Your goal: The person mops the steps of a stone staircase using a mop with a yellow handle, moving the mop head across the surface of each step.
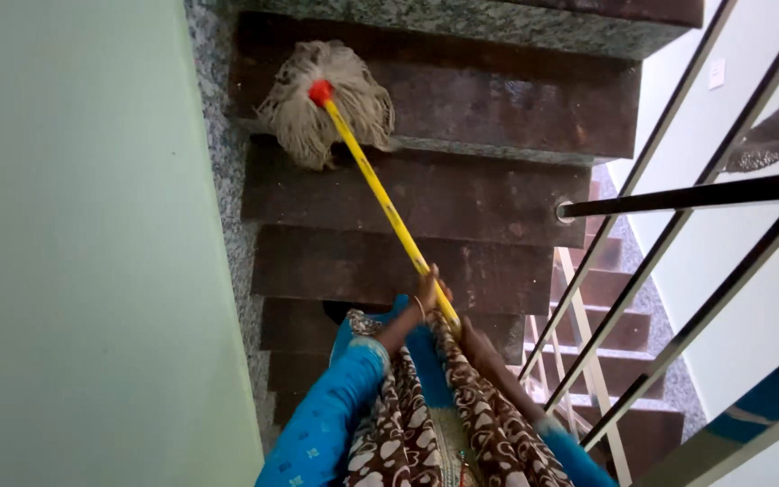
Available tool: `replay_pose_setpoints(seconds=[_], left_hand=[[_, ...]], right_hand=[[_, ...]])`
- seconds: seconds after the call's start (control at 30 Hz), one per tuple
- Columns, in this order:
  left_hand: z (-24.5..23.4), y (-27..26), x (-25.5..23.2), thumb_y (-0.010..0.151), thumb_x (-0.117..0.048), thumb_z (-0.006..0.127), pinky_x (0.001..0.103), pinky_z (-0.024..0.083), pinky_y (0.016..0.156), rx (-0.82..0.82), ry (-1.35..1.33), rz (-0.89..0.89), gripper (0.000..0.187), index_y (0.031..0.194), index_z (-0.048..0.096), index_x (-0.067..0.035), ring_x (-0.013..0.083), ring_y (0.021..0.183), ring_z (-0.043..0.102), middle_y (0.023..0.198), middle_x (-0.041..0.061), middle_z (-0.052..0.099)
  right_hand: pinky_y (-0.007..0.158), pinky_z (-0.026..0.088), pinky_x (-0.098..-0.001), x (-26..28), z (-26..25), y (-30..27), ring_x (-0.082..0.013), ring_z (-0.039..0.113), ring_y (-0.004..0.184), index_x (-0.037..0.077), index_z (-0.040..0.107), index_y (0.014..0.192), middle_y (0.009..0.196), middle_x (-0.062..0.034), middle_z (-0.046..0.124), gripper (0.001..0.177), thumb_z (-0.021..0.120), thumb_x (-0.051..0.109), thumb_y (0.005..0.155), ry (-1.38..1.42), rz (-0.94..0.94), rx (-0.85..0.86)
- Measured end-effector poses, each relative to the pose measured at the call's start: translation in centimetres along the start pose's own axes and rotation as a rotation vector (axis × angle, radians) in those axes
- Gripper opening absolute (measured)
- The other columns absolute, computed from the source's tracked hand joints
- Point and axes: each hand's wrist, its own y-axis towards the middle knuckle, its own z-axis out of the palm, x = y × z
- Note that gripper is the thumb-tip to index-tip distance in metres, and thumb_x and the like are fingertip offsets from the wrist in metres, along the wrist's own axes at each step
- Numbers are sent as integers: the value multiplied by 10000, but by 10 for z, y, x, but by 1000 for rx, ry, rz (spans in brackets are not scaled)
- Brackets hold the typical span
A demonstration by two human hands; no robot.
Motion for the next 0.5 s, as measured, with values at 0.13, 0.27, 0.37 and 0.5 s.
replay_pose_setpoints(seconds=[0.13, 0.27, 0.37, 0.5], left_hand=[[-27, 48, -82, 982, -619, 549, 414, 552, 462, -75, 80, 147, 548, 794, 530, -105, 264, 455, 621, 538, 97, 579], [-44, 78, -124, 967, -579, 579, 377, 505, 435, -328, 96, 227, 422, 899, 517, -168, 198, 435, 551, 582, 15, 553], [-27, 62, -106, 1017, -637, 512, 359, 507, 443, -277, 129, 210, 568, 830, 522, -101, 201, 427, 557, 557, 41, 557], [2, 15, -20, 1085, -714, 422, 335, 509, 454, -95, 234, 128, 791, 738, 527, -11, 203, 417, 564, 524, 76, 562]], right_hand=[[715, 511, -595, 67, -11, 62, -514, 670, 933, 87, 411, 1302, 963, -282, 690, 399, 573, 306, 1010, 36, 94, 16], [724, 532, -590, 99, 16, 137, -510, 673, 966, 58, 427, 1323, 1008, -319, 689, 333, 511, 245, 1060, -35, 78, -21], [733, 540, -583, 75, 23, 127, -505, 681, 965, 48, 457, 1313, 1023, -314, 695, 323, 511, 221, 1046, -54, -11, -54], [758, 535, -569, 5, 11, 31, -493, 685, 942, 77, 429, 1362, 1035, -290, 689, 453, 569, 317, 1004, 65, 76, 1]])
